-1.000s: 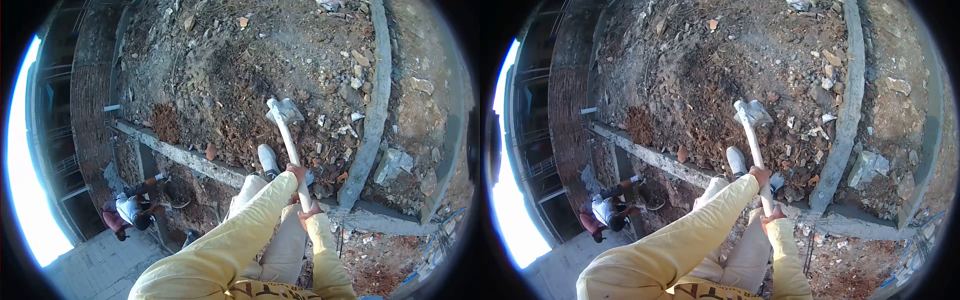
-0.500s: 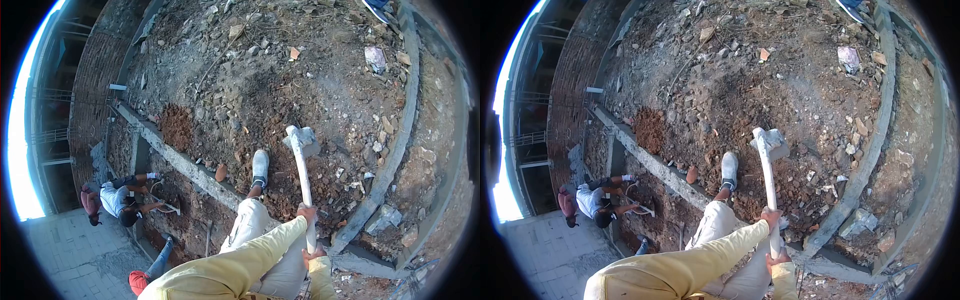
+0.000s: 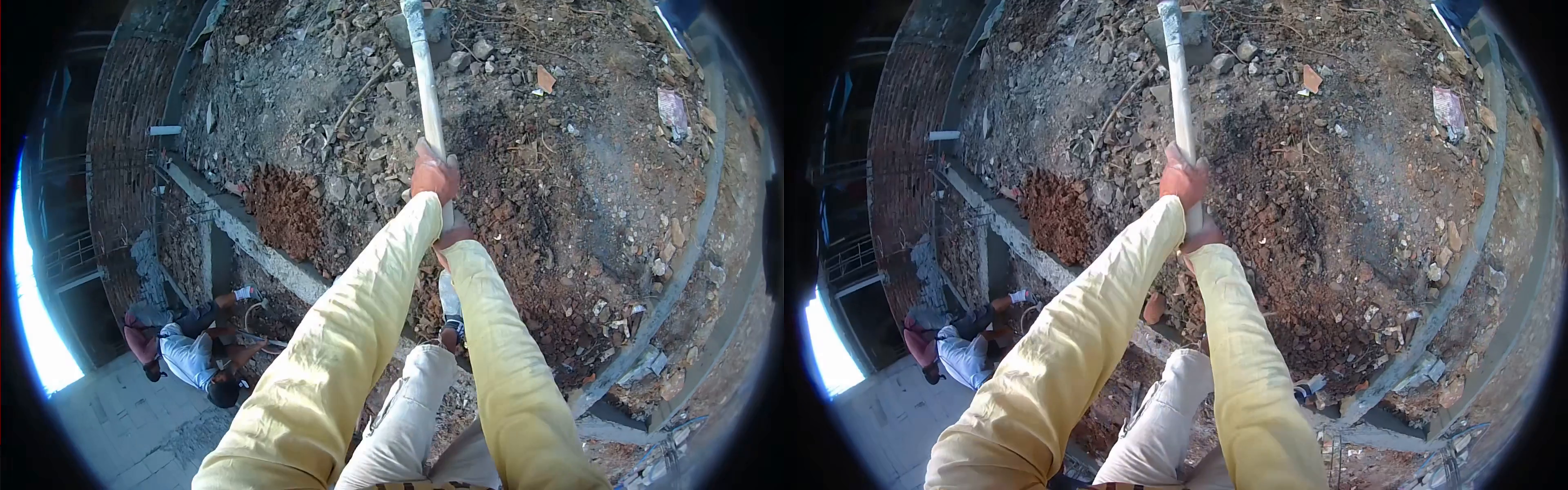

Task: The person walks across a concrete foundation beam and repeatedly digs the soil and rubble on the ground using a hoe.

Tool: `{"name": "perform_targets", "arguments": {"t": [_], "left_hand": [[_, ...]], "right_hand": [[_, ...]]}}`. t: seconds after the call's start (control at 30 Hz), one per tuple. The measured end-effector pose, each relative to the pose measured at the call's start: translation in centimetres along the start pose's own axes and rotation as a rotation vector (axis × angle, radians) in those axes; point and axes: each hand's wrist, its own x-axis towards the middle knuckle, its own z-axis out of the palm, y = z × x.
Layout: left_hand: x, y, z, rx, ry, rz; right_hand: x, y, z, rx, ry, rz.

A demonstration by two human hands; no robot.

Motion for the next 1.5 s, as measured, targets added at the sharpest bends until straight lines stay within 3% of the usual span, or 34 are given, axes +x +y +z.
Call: {"name": "perform_targets", "arguments": {"t": [0.03, 0.07, 0.1, 0.17, 0.23, 0.3, 0.4, 0.43, 0.47, 0.53, 0.6, 0.73, 0.9, 0.97, 1.03, 1.07, 1.17, 1.2, 1.23, 1.3, 1.33, 1.37, 1.4, 1.43, 1.47, 1.5], "left_hand": [[2.0, -1.2, 0.2, 0.092, -0.02, -0.041], [3.4, -0.7, -1.3, 0.114, -0.186, -0.161], [5.4, -1.4, -0.8, 0.147, -0.16, -0.205], [6.0, 0.3, -2.5, 0.195, -0.209, -0.259], [8.2, -1.3, -1.6, 0.074, -0.256, -0.381], [8.4, -1.1, -1.7, 0.037, -0.303, -0.402], [4.6, -0.1, -5.2, 0.197, -0.388, -0.32], [3.9, -1.4, -5.0, 0.162, -0.428, -0.431], [3.3, -2.8, -3.8, 0.122, -0.476, -0.528], [0.7, -7.7, -0.3, 0.176, -0.457, -0.381], [-3.4, -7.1, -1.9, 0.084, -0.462, -0.509], [-10.2, -4.5, -1.6, 0.205, -0.599, -0.425], [-18.0, -8.5, 6.1, 0.1, -0.703, -0.579], [-19.6, -8.0, 4.4, 0.175, -0.654, -0.467], [-20.3, -9.9, 5.1, 0.125, -0.56, -0.428], [-19.9, -9.2, 3.7, 0.035, -0.508, -0.416], [-18.1, -7.7, 1.5, -0.23, -0.417, -0.417], [-16.9, -8.1, 2.2, -0.352, -0.376, -0.327], [-15.2, -5.0, 0.2, -0.455, -0.358, -0.359], [-10.3, -2.0, -1.0, -0.617, -0.32, -0.123], [-8.0, 2.5, -4.1, -0.66, -0.375, -0.188], [-5.2, 4.2, -4.2, -0.648, -0.325, -0.095], [-2.0, 5.3, -4.1, -0.632, -0.33, 0.006], [0.2, 7.2, -4.3, -0.548, -0.298, 0.048], [3.2, 7.4, -2.7, -0.428, -0.217, 0.118], [5.5, 7.6, -1.1, -0.309, -0.135, 0.191]], "right_hand": [[0.8, 0.4, 1.1, -0.267, 0.046, -0.041], [0.4, 1.2, 2.3, -0.304, 0.087, 0.02], [-0.1, 1.9, 3.5, -0.339, 0.125, 0.083], [-2.4, 1.2, 4.6, 0.062, 0.154, 0.238], [-5.2, -1.5, 4.8, -0.06, 0.108, 0.249], [-8.1, 1.4, 5.1, -0.076, 0.187, 0.285], [-12.1, -4.1, 6.2, 0.042, 0.108, 0.394], [-13.7, -5.6, 6.4, -0.004, 0.052, 0.405], [-15.7, -4.9, 7.1, 0.042, 0.147, 0.445], [-18.6, -3.7, 7.1, 0.094, 0.192, 0.486], [-21.0, -3.2, 6.8, 0.21, 0.189, 0.547], [-27.0, -2.8, 4.8, 0.536, 0.277, 0.659], [-34.2, 0.8, 0.7, 0.836, 0.274, 0.66], [-35.1, -0.1, -0.9, 0.7, 0.26, 0.762], [-35.8, 1.5, -2.5, 0.283, 0.139, 0.825], [-35.4, 1.3, -2.6, 0.073, 0.084, 0.842], [-32.7, -2.1, -2.7, -0.179, 0.133, 0.544], [-31.8, 0.4, -3.5, -0.252, 0.079, 0.401], [-30.3, 1.2, -3.4, -0.215, 0.097, 0.374], [-24.3, 0.7, -2.8, -0.137, 0.133, 0.319], [-20.8, -2.0, -2.8, -0.46, 0.158, 0.166], [-17.0, -3.9, -2.4, -0.348, 0.181, 0.212], [-13.2, -2.0, -2.2, -0.319, 0.29, 0.04], [-8.9, -2.6, -2.4, -0.313, 0.246, 0.167], [-6.1, -8.5, -1.8, -0.394, 0.281, 0.209], [-2.0, -7.9, -2.3, -0.418, 0.288, 0.058]]}}
